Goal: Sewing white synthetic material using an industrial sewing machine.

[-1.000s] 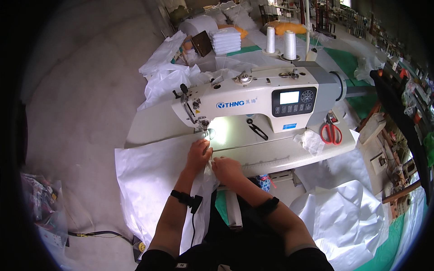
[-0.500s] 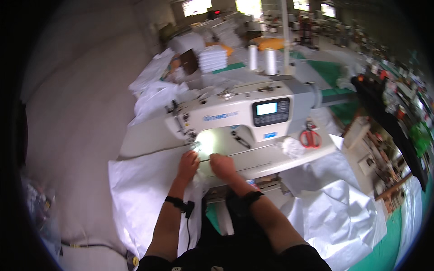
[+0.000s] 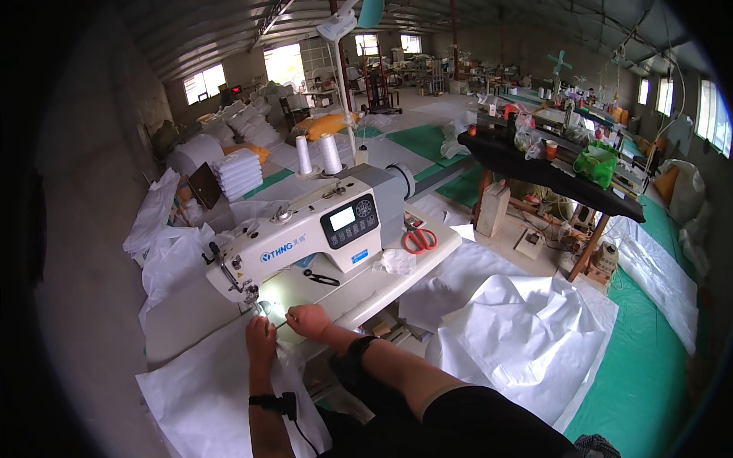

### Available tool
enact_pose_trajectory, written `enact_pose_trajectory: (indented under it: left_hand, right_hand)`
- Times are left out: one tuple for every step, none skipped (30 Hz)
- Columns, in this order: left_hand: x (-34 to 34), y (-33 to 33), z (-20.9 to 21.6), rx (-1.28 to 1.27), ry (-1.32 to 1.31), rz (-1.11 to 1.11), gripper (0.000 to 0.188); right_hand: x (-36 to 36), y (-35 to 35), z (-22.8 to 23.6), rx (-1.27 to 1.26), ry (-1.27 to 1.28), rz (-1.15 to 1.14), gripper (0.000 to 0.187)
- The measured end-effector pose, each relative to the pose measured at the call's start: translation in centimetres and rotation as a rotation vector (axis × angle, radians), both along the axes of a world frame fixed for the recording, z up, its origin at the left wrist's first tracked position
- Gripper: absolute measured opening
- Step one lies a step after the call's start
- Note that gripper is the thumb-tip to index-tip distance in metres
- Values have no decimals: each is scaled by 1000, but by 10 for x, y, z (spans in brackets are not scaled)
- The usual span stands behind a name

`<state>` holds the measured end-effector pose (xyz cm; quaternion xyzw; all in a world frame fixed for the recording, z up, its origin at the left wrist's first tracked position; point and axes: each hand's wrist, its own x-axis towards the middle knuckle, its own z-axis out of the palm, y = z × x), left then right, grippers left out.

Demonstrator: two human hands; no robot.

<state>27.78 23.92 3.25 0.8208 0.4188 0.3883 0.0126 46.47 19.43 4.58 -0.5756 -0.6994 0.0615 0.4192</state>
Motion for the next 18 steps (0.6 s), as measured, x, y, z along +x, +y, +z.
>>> enact_pose_trajectory:
  left_hand:
    - [-1,-1,1,-17,-4,-20,17]
    - [-1,-1,3,-37,-9,-38,16]
    - [-2,-1,5,-26,-8,-34,16]
    - [-3,-1,7,-17,-11,-37,16]
    - [-4,-1,8,-25,-14,-35,16]
    - [-4,-1,9,-1,-21,-20,18]
    - [-5,-1,10,-11,-11,-6,19]
    - [-6,-2,10,-19,-18,5,21]
    - [-7,-1,10,-14,-45,-4,24]
    - [-9,-1,9,-22,-54,3,25]
    - [-10,-1,8,-51,-49,0,27]
    - [-12,0,7,-56,-49,19,27]
    - [-12,1,6,-47,-58,13,29]
    - [-13,2,4,-40,-65,3,30]
    - [-14,3,3,-45,-60,11,30]
    - [-14,4,2,-38,-38,16,31]
    - [-14,6,1,-4,-21,4,33]
    - [-13,7,1,-32,-9,18,33]
  right_hand:
    - [-1,-1,1,-75,13,-18,21]
    - [-2,-1,2,-34,10,-5,21]
    - [-4,-2,3,-48,-38,-15,22]
    - [-5,-2,4,-74,-83,-25,24]
    - [-8,-2,5,-57,-95,0,24]
    - [-10,-2,5,-45,-117,-9,25]
    - [-13,-2,5,-58,-136,-31,26]
    - [-16,-1,5,-47,-170,-27,25]
    - [-18,-1,5,-78,-200,-55,24]
    - [-21,-1,4,-62,-199,-15,24]
    - [-22,0,4,-41,-240,-19,24]
    - [-23,1,4,-35,-276,-33,24]
    - [-24,1,4,-22,-280,-14,24]
    - [-24,2,4,4,-294,0,23]
    - [-24,2,4,-2,-309,-1,23]
    - [-24,3,5,1,-334,7,23]
    - [-24,3,6,13,-331,20,23]
    - [-23,3,7,-43,-356,22,25]
